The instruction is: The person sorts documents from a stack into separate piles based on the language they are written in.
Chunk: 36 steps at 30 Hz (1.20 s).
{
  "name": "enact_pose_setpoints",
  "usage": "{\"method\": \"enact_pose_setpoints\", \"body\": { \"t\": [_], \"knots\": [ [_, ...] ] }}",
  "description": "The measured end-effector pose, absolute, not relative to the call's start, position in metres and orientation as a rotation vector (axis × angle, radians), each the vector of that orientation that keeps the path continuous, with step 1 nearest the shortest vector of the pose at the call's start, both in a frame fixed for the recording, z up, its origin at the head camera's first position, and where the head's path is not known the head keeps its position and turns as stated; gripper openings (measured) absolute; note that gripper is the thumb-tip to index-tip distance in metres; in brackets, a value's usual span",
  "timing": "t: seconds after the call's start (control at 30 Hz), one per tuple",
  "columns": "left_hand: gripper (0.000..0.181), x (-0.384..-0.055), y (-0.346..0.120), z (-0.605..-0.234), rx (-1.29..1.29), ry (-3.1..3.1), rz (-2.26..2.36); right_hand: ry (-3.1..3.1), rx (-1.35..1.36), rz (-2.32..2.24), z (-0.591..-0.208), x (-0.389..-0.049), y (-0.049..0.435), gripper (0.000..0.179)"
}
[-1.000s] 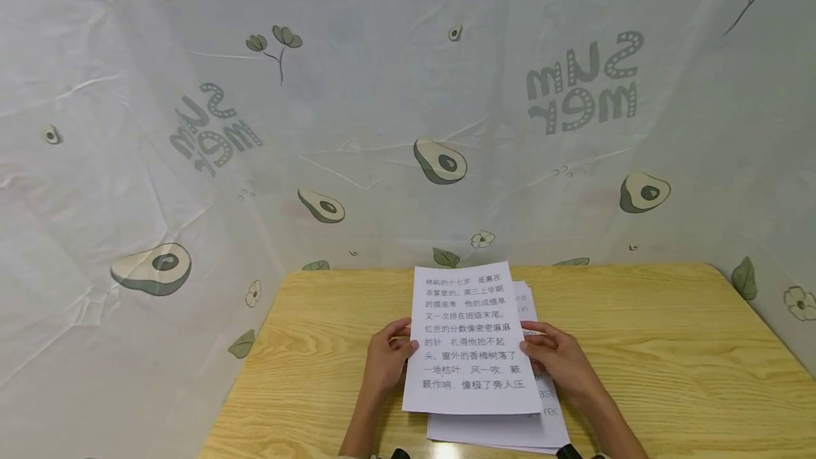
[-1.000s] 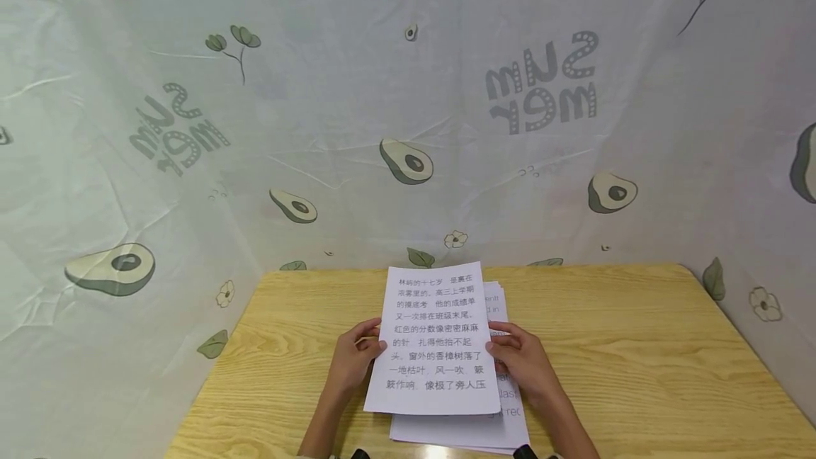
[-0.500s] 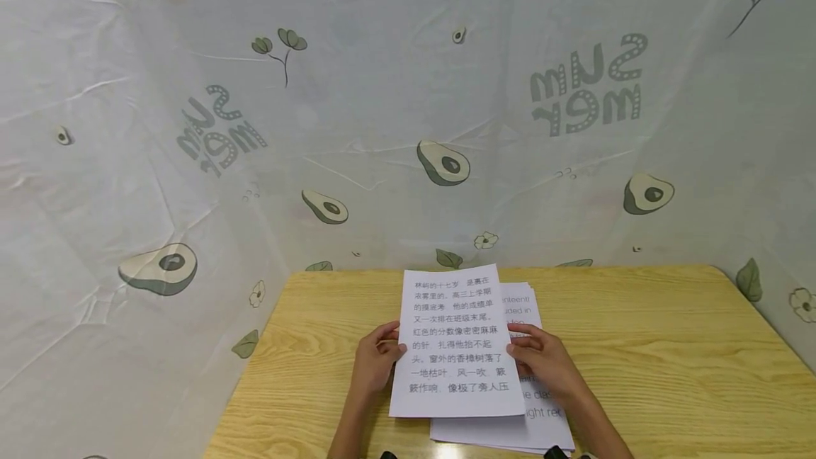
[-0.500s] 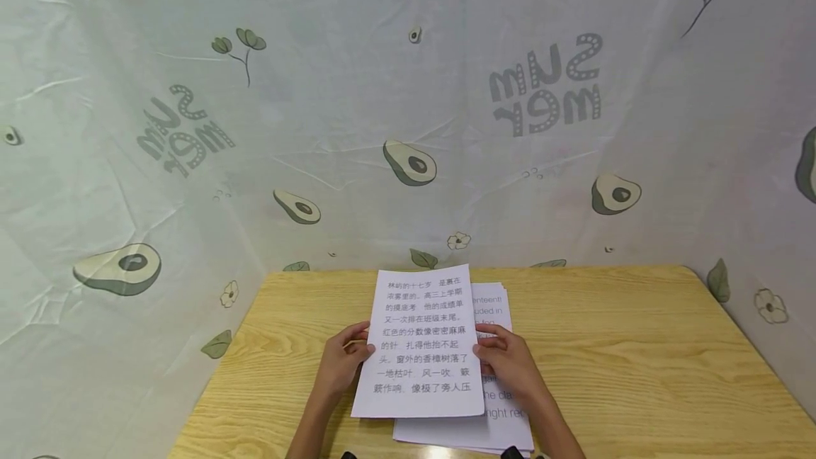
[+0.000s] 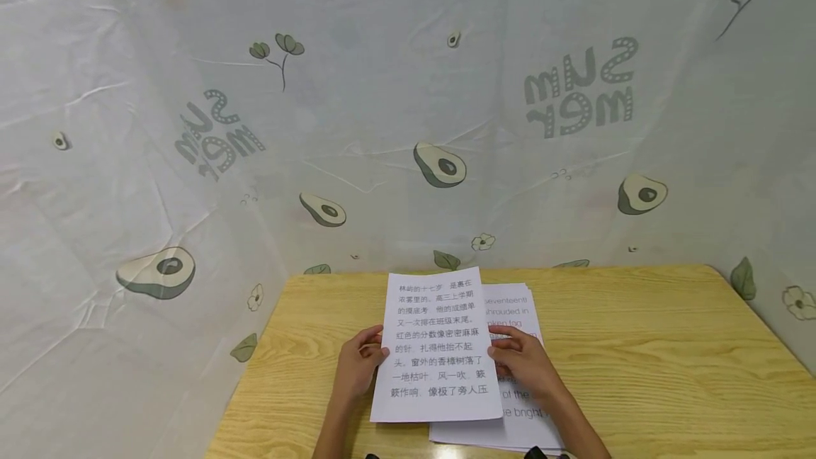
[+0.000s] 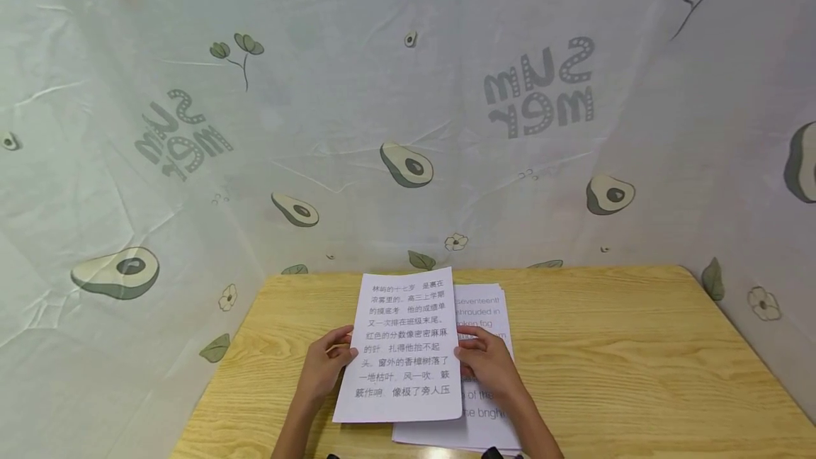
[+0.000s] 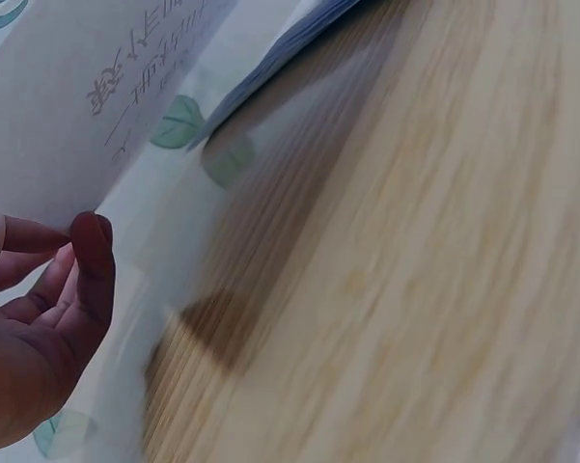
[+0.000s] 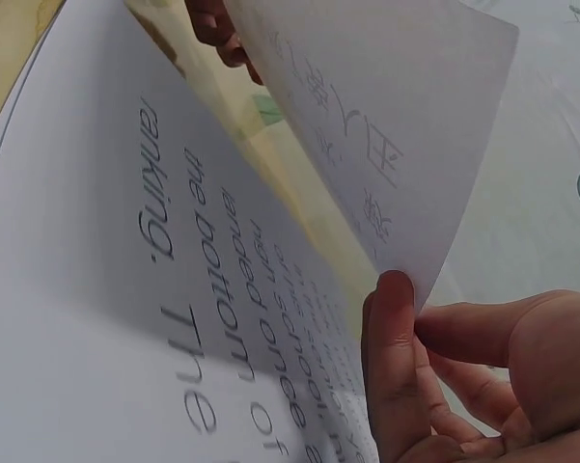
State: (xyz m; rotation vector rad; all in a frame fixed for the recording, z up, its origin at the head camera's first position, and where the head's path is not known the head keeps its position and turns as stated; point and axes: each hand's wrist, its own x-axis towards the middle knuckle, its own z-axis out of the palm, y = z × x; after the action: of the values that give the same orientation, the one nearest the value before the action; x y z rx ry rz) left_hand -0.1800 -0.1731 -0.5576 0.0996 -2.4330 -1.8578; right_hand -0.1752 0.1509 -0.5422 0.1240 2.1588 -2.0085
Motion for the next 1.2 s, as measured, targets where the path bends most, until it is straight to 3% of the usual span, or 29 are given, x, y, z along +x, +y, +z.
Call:
{"method": "enact_pose_setpoints", "body": {
  "t": [1.2],
  "knots": [
    [0.046,-0.172,-0.252,-0.551,0.261,-2.507,-1.717,2.193,0.047,-1.946,-0.541,-0.173,0.072,0.049]
  ]
}}
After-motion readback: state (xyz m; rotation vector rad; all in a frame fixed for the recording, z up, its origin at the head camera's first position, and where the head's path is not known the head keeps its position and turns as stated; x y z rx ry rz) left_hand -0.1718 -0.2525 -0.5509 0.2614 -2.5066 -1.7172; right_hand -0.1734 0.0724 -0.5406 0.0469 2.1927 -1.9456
